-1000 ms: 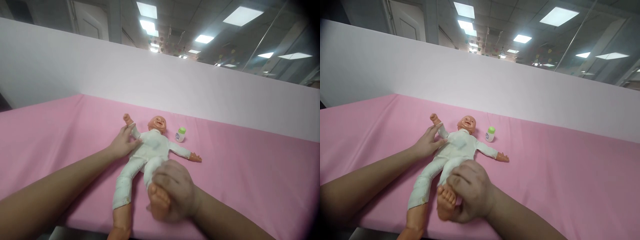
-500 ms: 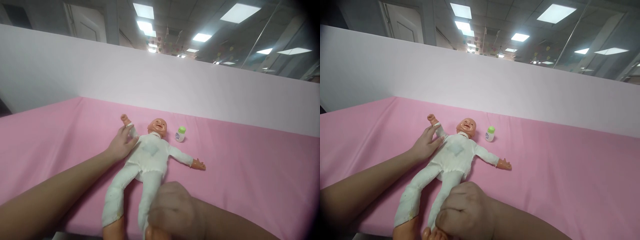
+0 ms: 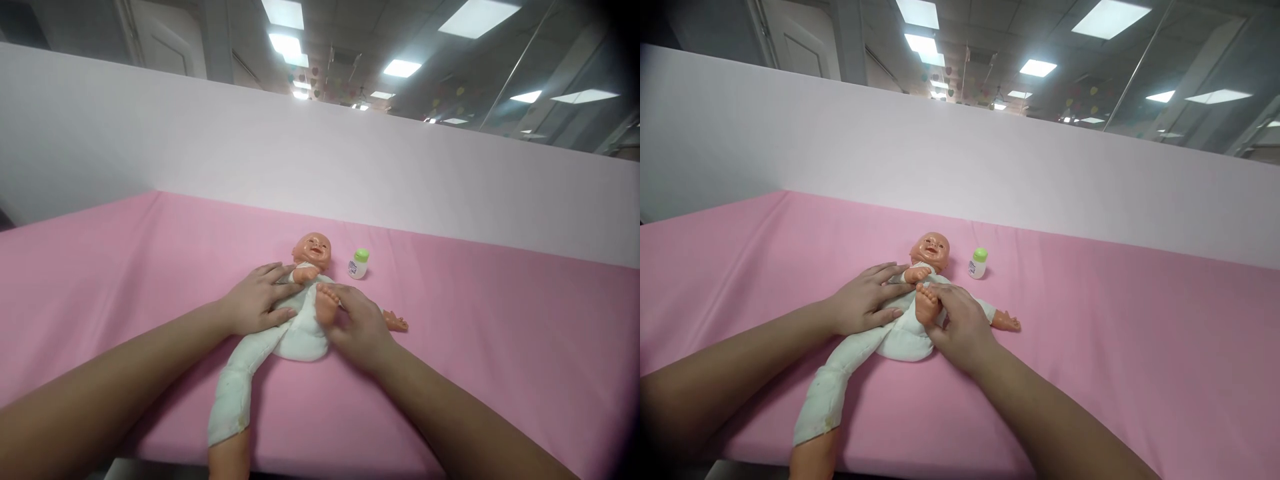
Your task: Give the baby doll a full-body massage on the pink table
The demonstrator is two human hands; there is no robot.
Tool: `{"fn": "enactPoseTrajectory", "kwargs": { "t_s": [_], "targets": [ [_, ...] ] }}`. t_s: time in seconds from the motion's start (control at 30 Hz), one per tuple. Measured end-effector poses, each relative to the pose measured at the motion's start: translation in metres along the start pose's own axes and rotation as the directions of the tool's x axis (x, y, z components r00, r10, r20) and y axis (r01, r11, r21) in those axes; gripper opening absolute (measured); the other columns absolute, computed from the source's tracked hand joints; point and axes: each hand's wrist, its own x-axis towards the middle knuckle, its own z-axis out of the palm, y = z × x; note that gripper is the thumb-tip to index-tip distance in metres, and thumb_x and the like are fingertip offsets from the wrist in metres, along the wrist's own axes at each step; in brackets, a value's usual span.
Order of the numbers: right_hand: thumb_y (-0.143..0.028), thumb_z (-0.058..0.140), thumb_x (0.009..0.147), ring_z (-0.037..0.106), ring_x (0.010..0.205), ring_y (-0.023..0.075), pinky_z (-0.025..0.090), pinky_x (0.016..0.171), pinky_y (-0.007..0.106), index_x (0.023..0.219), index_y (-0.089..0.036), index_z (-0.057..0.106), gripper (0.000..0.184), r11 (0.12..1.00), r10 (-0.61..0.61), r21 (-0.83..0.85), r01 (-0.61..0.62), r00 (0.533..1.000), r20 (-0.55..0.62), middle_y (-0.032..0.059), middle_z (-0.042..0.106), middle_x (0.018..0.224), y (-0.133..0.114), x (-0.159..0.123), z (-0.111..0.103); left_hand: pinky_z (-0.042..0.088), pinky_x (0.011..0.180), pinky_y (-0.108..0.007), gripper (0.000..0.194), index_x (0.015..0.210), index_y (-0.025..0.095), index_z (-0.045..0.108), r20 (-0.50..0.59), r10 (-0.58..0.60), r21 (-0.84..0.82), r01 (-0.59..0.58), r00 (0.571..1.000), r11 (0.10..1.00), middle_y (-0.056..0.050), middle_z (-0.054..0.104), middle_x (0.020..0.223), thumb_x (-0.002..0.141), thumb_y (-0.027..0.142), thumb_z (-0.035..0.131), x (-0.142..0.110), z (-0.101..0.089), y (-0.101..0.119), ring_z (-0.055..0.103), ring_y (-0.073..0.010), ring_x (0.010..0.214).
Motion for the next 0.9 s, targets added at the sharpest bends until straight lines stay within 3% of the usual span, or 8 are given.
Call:
{"fn": "enactPoseTrajectory", "kwargs": {
  "t_s": [0.13,0.3,0.43,0.53,0.63,0.73,0.8,0.9],
  "targets": [
    [-0.02,0.067,0.088,0.068,0.118,0.0267,0.057,0.101,0.047,0.126,-0.029,0.064,0.039,0.999,-0.034,0.002,0.034,0.999,-0.003,0.0047,0.073,0.123,0.002,0.001,0.0,0.026,0.122,-0.06,0.064,0.156,0.037,0.046,0.018,0.006,0.025,-0.007,1.0,1.0,-0.01,0.04,0.164,0.097,0.061,0.052,-0.001,-0.002,0.0,0.037,-0.0394,0.149],
    [-0.016,0.069,0.083,0.068,0.115,0.0282,0.055,0.101,0.051,0.124,-0.024,0.063,0.042,0.955,-0.291,0.02,0.295,0.95,-0.111,0.0096,0.073,0.12,-0.01,-0.003,0.0,0.038,0.118,-0.051,0.068,0.16,0.036,0.04,-0.079,-0.257,-0.176,0.241,0.963,0.954,-0.01,0.039,0.16,0.098,0.063,0.049,-0.007,0.005,-0.007,0.042,-0.0349,0.146],
    [-0.019,0.073,0.078,0.071,0.101,0.0265,0.058,0.092,0.048,0.124,-0.021,0.062,0.047,0.897,-0.412,0.113,0.428,0.9,-0.143,0.0113,0.073,0.114,-0.034,-0.009,-0.004,0.041,0.116,-0.051,0.073,0.16,0.025,0.037,-0.206,-0.536,-0.385,0.436,0.819,0.813,-0.014,0.045,0.154,0.098,0.064,0.045,-0.008,0.011,-0.035,0.047,-0.0349,0.141],
    [-0.023,0.071,0.08,0.07,0.088,0.0214,0.058,0.082,0.04,0.121,-0.018,0.061,0.043,0.845,-0.467,0.248,0.474,0.88,-0.09,0.0092,0.074,0.105,-0.051,-0.018,-0.003,0.046,0.108,-0.055,0.075,0.158,0.023,0.037,-0.176,-0.695,-0.466,0.563,0.697,0.683,-0.016,0.053,0.147,0.097,0.066,0.044,-0.011,0.013,-0.059,0.057,-0.037,0.129],
    [-0.028,0.065,0.088,0.069,0.084,0.0165,0.055,0.078,0.032,0.114,-0.018,0.061,0.028,0.785,-0.58,0.349,0.512,0.805,0.124,0.0042,0.075,0.098,-0.056,-0.031,0.007,0.05,0.103,-0.052,0.071,0.152,0.024,0.044,-0.113,-0.798,-0.555,0.628,0.592,0.545,-0.013,0.062,0.138,0.096,0.068,0.046,-0.014,0.012,-0.074,0.064,-0.0348,0.119],
    [-0.034,0.063,0.093,0.067,0.08,0.0146,0.053,0.076,0.03,0.108,-0.019,0.063,0.02,0.766,-0.643,0.303,0.567,0.69,0.333,0.0005,0.076,0.097,-0.051,-0.042,0.021,0.047,0.108,-0.051,0.081,0.16,0.025,0.032,-0.098,-0.866,-0.625,0.646,0.49,0.437,-0.014,0.057,0.147,0.093,0.066,0.053,-0.015,0.011,-0.077,0.06,-0.035,0.129],
    [-0.035,0.062,0.095,0.067,0.08,0.0143,0.054,0.077,0.03,0.107,-0.019,0.063,0.02,0.762,-0.647,0.285,0.581,0.678,0.348,0.0001,0.076,0.096,-0.051,-0.044,0.025,0.047,0.11,-0.051,0.09,0.166,0.026,0.019,-0.12,-0.855,-0.661,0.602,0.504,0.448,-0.016,0.049,0.156,0.093,0.062,0.057,-0.015,0.009,-0.072,0.058,-0.0351,0.133],
    [-0.032,0.06,0.095,0.07,0.09,0.0156,0.057,0.083,0.03,0.113,-0.017,0.063,0.024,0.773,-0.621,0.287,0.566,0.767,0.161,0.0047,0.076,0.103,-0.056,-0.039,0.019,0.049,0.109,-0.05,0.094,0.168,0.025,0.01,-0.209,-0.733,-0.642,0.475,0.647,0.602,-0.016,0.037,0.165,0.094,0.057,0.058,-0.012,0.004,-0.056,0.052,-0.0354,0.14]
  ]
}}
